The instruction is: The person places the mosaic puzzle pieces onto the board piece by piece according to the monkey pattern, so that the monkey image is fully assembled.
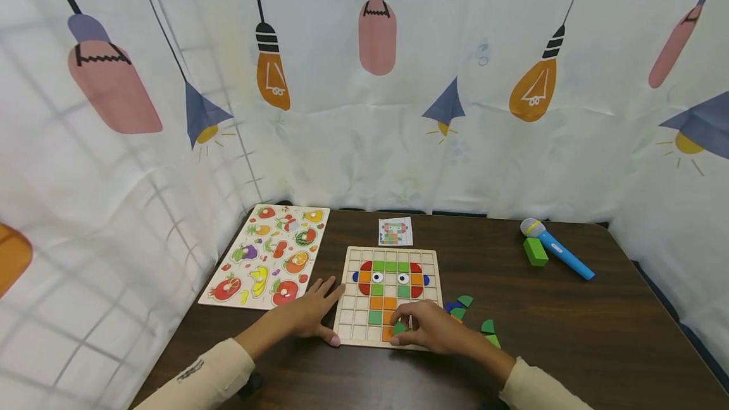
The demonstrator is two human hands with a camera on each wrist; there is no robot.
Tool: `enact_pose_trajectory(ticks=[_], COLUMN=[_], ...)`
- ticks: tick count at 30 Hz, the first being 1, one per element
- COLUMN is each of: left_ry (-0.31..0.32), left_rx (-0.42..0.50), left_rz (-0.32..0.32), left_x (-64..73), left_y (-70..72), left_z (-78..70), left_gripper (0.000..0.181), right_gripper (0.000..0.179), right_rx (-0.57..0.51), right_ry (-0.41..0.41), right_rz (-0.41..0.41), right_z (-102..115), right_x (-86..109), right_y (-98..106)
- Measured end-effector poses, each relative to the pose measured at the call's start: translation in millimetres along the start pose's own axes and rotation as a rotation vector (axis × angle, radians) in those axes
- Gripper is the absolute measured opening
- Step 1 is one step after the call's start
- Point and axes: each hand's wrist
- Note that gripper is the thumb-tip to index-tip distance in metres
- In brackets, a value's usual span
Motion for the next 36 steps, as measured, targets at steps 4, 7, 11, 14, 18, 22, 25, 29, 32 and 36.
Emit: enact_pose_trajectory(ticks=[4, 7, 11, 14, 18, 22, 25, 29, 32, 36], left_ry=[0.001, -0.001, -0.008, -0.012, -0.016, -0.022, -0.022, -0.022, -0.022, -0.03], left_rx=[0.001, -0.003, -0.003, -0.002, 0.002, 0.002, -0.003, -0.012, -0.014, -0.006], left_rz=[-0.001, -0.002, 0.002, 0.001, -0.003, -0.003, -0.003, -0.004, -0.004, -0.004], left_x=[0.1, 0.4, 1.0, 2.0, 2.7, 2.7, 2.6, 1.8, 0.7, 0.7], left_y=[-0.3, -0.4, -0.4, 0.5, 0.5, -0.2, -0.7, -1.1, -1.5, -1.5], left_z=[-1.0, -1.1, 0.1, 0.7, 1.2, 1.3, 1.5, 2.4, 2.9, 2.5], left_gripper=[0.11, 0.11, 0.11, 0.11, 0.11, 0.109, 0.11, 0.111, 0.111, 0.111], right_gripper=[0.03, 0.031, 0.03, 0.027, 0.023, 0.021, 0.021, 0.022, 0.024, 0.026], right_rx=[-0.02, -0.04, -0.051, -0.015, 0.053, 0.097, 0.125, 0.145, 0.158, 0.187], right_ry=[-0.008, -0.025, -0.038, -0.039, -0.061, -0.076, -0.083, -0.097, -0.105, -0.102], right_rz=[-0.023, -0.014, 0.005, 0.0, -0.023, -0.07, -0.102, -0.126, -0.133, -0.138], right_z=[3.1, 4.8, 7.4, 9.6, 12.6, 15.8, 18.3, 21.3, 22.3, 22.5], right_x=[-4.9, -9.7, -16.9, -21.5, -25.4, -27.6, -28.5, -30.7, -32.2, -30.9], right_y=[-5.7, -9.6, -15.4, -20.0, -25.7, -30.6, -33.5, -36.3, -37.1, -35.1])
Point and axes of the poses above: each hand's wrist, its own x-axis away from the middle knuckle, its own y-axis out of the back of the hand, z = x × y, and after that the axes turned 11 degrees about -y, right-handed
